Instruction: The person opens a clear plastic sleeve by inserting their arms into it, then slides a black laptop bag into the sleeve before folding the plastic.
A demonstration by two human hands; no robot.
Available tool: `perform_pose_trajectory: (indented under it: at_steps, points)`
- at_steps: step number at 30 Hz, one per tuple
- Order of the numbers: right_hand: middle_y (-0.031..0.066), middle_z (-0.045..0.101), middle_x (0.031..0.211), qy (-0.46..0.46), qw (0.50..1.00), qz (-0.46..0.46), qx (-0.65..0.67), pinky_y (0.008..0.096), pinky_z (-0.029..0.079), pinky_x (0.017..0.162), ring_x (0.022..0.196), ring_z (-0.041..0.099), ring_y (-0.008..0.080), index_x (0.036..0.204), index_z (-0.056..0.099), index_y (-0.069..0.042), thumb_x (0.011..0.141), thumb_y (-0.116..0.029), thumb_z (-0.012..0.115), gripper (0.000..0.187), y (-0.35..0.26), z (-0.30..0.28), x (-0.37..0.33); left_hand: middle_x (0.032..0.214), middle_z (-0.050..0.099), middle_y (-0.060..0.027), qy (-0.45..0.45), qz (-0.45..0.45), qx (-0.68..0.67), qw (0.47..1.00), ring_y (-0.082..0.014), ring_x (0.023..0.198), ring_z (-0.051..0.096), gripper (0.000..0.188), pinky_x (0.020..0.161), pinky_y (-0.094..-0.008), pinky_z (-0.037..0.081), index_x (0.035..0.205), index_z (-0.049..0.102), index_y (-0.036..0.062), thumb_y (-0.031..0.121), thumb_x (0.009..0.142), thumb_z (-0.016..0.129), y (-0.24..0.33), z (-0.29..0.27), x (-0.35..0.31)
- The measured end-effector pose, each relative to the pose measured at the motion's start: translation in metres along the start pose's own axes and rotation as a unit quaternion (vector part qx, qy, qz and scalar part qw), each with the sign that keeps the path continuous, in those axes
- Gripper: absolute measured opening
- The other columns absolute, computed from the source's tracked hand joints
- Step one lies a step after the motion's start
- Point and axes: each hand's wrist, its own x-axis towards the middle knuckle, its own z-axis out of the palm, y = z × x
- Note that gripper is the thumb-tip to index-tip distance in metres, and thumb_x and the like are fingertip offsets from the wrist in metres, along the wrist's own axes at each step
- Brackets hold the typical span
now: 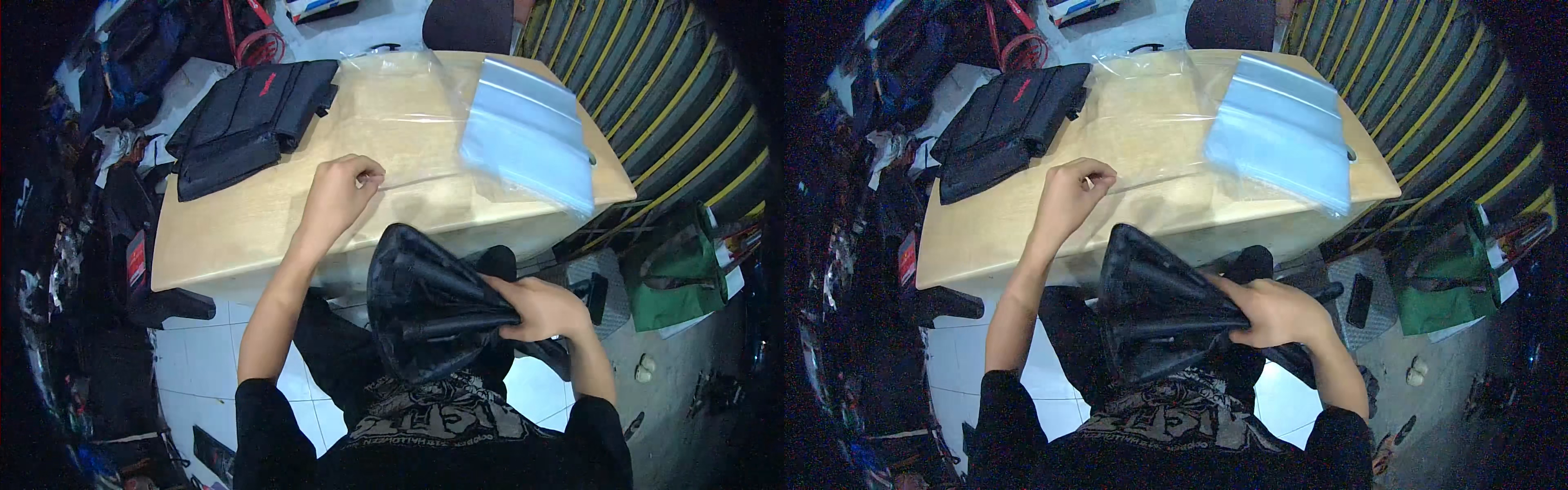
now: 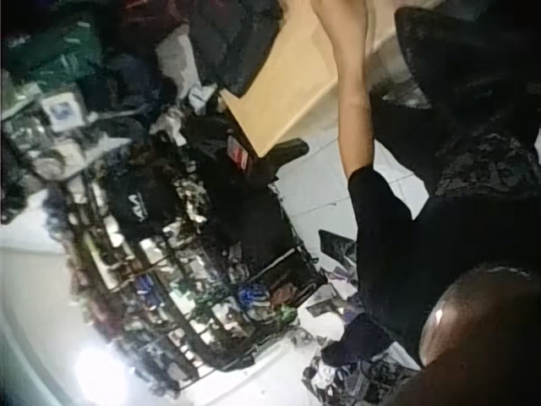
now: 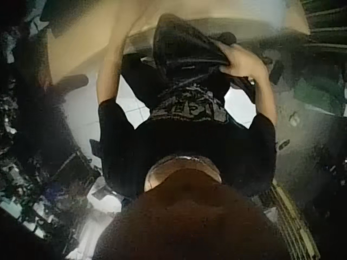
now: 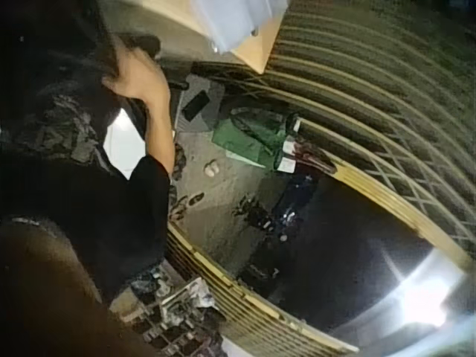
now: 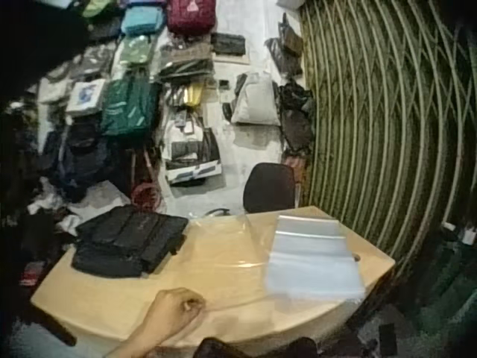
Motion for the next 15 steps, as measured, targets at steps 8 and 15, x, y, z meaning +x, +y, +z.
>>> perform_pose_trajectory:
  at_steps: [8, 15]
  points:
    - [0.0269, 0.062, 0.075, 0.019, 0.999, 0.034, -0.016, 0.0485, 0.050, 0.071, 0.077, 0.062, 0.0427, 0.145, 0.023, -0.006, 0.072, -0.020, 0.070, 0.088, -0.016, -0.017, 0.010, 0.086, 0.064, -0.0101, 0.084, 0.093, 0.048, 0.991, -0.0269, 0.070, 0.065, 0.008, 0.061, -0.0341, 0.051, 0.086, 0.064, 0.0028, 0.003, 0.079, 0.067, 0.002, -0.002, 0.001]
    - [0.0316, 0.062, 0.085, 0.068, 0.991, 0.106, -0.051, 0.0473, 0.051, 0.075, 0.080, 0.062, 0.0457, 0.145, 0.021, -0.003, 0.072, -0.018, 0.070, 0.089, -0.049, -0.033, -0.003, 0.093, 0.063, -0.0110, 0.075, 0.134, 0.086, 0.984, -0.0253, 0.078, 0.065, 0.011, 0.067, -0.0336, 0.052, 0.094, 0.063, 0.0029, 0.002, 0.083, 0.063, 0.003, -0.004, 0.001]
